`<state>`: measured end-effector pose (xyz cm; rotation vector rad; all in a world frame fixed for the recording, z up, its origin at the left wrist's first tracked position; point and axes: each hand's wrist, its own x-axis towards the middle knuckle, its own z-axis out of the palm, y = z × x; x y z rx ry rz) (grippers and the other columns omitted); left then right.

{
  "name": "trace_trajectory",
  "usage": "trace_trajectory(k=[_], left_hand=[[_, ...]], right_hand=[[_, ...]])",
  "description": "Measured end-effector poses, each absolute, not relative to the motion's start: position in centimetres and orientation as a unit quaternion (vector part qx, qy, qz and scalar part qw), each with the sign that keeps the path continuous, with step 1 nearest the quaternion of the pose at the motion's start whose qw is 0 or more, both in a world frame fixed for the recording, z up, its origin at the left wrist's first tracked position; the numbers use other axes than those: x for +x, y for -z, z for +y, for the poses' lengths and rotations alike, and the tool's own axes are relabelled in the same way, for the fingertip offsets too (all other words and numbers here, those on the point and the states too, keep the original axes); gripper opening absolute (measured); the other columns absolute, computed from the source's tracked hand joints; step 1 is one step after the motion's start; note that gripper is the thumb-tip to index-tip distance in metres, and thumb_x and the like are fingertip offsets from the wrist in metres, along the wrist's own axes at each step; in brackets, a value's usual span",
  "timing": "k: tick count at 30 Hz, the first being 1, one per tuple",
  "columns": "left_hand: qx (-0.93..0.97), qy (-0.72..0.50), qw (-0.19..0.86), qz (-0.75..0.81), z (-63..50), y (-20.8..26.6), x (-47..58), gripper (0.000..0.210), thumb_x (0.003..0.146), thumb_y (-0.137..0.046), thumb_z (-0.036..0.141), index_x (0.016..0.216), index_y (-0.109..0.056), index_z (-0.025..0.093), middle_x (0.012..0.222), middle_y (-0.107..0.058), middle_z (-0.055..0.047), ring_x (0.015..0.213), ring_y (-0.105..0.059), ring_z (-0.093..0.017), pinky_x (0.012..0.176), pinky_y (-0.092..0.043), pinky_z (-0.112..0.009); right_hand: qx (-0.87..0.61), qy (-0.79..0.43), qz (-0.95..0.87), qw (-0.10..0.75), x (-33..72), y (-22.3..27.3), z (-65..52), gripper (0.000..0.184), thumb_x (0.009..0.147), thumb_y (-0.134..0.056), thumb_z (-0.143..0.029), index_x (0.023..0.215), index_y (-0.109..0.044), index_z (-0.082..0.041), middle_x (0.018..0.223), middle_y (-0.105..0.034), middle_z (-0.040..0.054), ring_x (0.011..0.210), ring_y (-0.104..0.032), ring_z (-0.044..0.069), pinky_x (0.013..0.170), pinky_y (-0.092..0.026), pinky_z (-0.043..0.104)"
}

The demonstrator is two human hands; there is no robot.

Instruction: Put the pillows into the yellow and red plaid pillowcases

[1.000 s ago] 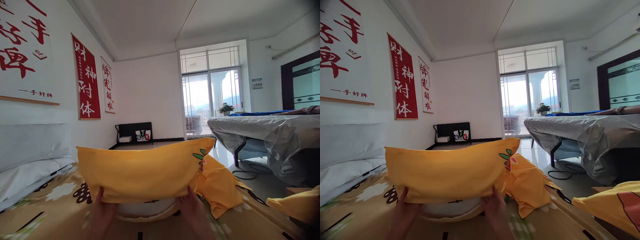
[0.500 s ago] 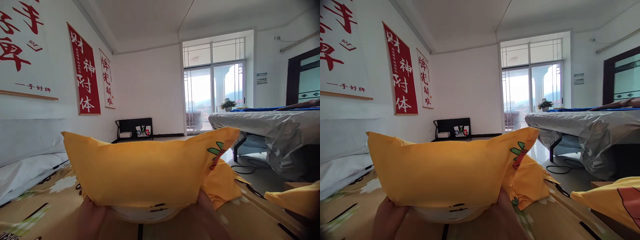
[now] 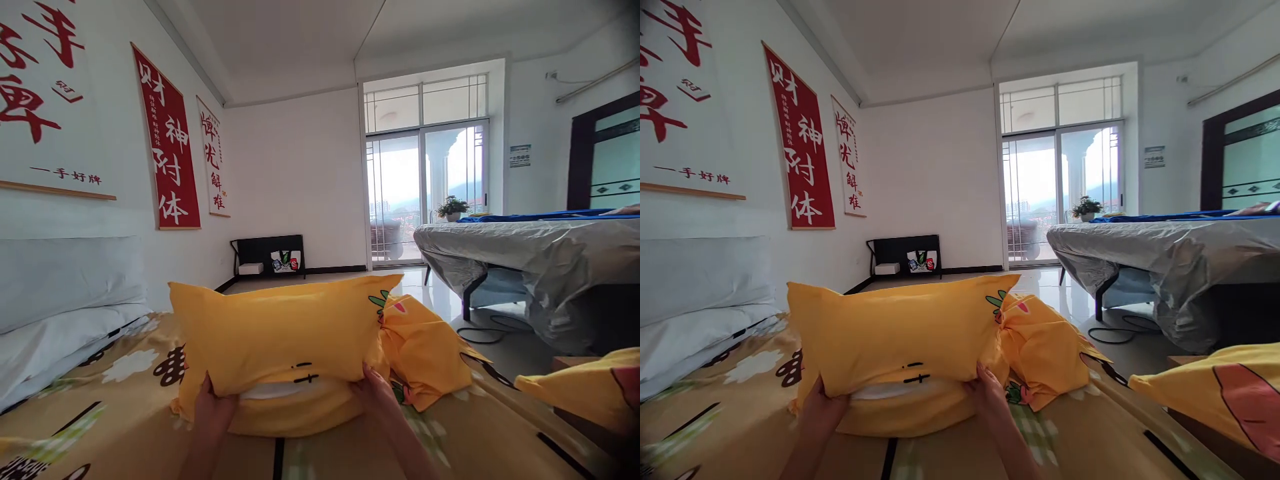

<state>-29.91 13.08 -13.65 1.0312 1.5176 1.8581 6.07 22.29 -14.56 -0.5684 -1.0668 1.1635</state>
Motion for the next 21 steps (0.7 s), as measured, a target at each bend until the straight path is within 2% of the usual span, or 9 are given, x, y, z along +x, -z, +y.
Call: trace_trajectory(k=[3,6,9,11,13,15,18,20,21], left_hand=[[0.347,-0.713,0.214,0.571,14.4,13.8,-29.4,0.066,0.060,-0.063,0.010,0.123,-0.055,0.027,0.137,-0.056,-0.001,0.136,-0.040,-0.030,0.112,-0.036,-0.045],[0.317,-0.746,0.200,0.550,14.7,13.6,-29.4,0.058,0.054,-0.068,0.010,0.108,-0.064,0.031,0.122,-0.067,0.001,0.128,-0.048,-0.035,0.108,-0.041,-0.049],[0.283,-0.786,0.280,0.473,14.7,12.7,-29.5,0.036,0.066,-0.064,0.019,0.100,-0.068,0.031,0.116,-0.070,0.000,0.126,-0.051,-0.031,0.098,-0.049,-0.046],[0.272,-0.795,0.341,0.421,14.4,11.9,-29.8,0.029,0.074,-0.058,0.024,0.100,-0.067,0.030,0.115,-0.070,-0.001,0.122,-0.056,-0.026,0.093,-0.052,-0.042],[0.274,-0.792,0.378,0.392,14.0,11.1,-30.6,0.029,0.074,-0.058,0.025,0.102,-0.066,0.027,0.112,-0.071,-0.003,0.115,-0.061,-0.024,0.089,-0.054,-0.039],[0.305,-0.758,0.389,0.426,13.5,10.5,-31.6,0.026,0.072,-0.064,0.030,0.096,-0.067,0.022,0.101,-0.073,-0.007,0.101,-0.066,-0.026,0.079,-0.055,-0.037],[0.404,-0.646,0.315,0.566,12.8,10.1,-32.9,0.032,0.067,-0.067,0.049,0.073,-0.066,0.017,0.076,-0.072,-0.010,0.082,-0.067,-0.030,0.068,-0.052,-0.037],[0.492,-0.556,0.190,0.643,12.4,10.0,-33.3,0.036,0.066,-0.064,0.055,0.068,-0.066,0.020,0.075,-0.071,-0.009,0.081,-0.066,-0.031,0.073,-0.050,-0.039],[0.526,-0.516,0.133,0.663,12.2,10.1,-33.5,0.034,0.066,-0.064,0.055,0.069,-0.068,0.021,0.079,-0.072,-0.008,0.084,-0.065,-0.031,0.080,-0.048,-0.041]], right_hand=[[-0.242,-0.600,-0.411,0.642,6.2,14.9,23.1,0.038,0.055,-0.080,-0.053,0.071,-0.064,-0.022,0.073,-0.069,0.0033,0.070,-0.064,0.022,0.063,-0.051,0.035],[-0.242,-0.638,-0.377,0.627,6.2,15.4,23.3,0.036,0.056,-0.082,-0.046,0.071,-0.060,-0.022,0.069,-0.066,0.0009,0.063,-0.060,0.018,0.057,-0.047,0.030],[-0.245,-0.639,-0.376,0.625,6.1,15.6,23.2,0.036,0.058,-0.081,-0.047,0.068,-0.056,-0.022,0.062,-0.062,-0.0022,0.053,-0.055,0.014,0.051,-0.043,0.026],[-0.259,-0.640,-0.374,0.619,6.2,15.4,23.1,0.039,0.057,-0.081,-0.050,0.068,-0.056,-0.022,0.061,-0.062,-0.0025,0.052,-0.056,0.014,0.051,-0.043,0.026],[-0.286,-0.633,-0.379,0.611,6.4,14.8,22.9,0.044,0.055,-0.080,-0.056,0.066,-0.055,-0.022,0.058,-0.061,-0.0021,0.051,-0.057,0.015,0.049,-0.041,0.025],[-0.325,-0.608,-0.410,0.598,6.7,14.2,22.8,0.049,0.055,-0.076,-0.064,0.061,-0.052,-0.021,0.051,-0.057,-0.0018,0.043,-0.053,0.014,0.043,-0.035,0.024],[-0.395,-0.497,-0.509,0.581,7.3,13.8,22.7,0.058,0.063,-0.063,-0.075,0.048,-0.045,-0.022,0.038,-0.046,-0.0016,0.033,-0.043,0.013,0.039,-0.027,0.026],[-0.447,-0.373,-0.577,0.573,7.8,13.9,22.7,0.062,0.071,-0.052,-0.076,0.042,-0.039,-0.023,0.035,-0.041,-0.0013,0.034,-0.041,0.013,0.043,-0.030,0.027],[-0.476,-0.309,-0.603,0.561,8.1,13.9,22.7,0.061,0.075,-0.048,-0.075,0.042,-0.041,-0.023,0.036,-0.043,-0.0004,0.037,-0.044,0.014,0.046,-0.032,0.028]])
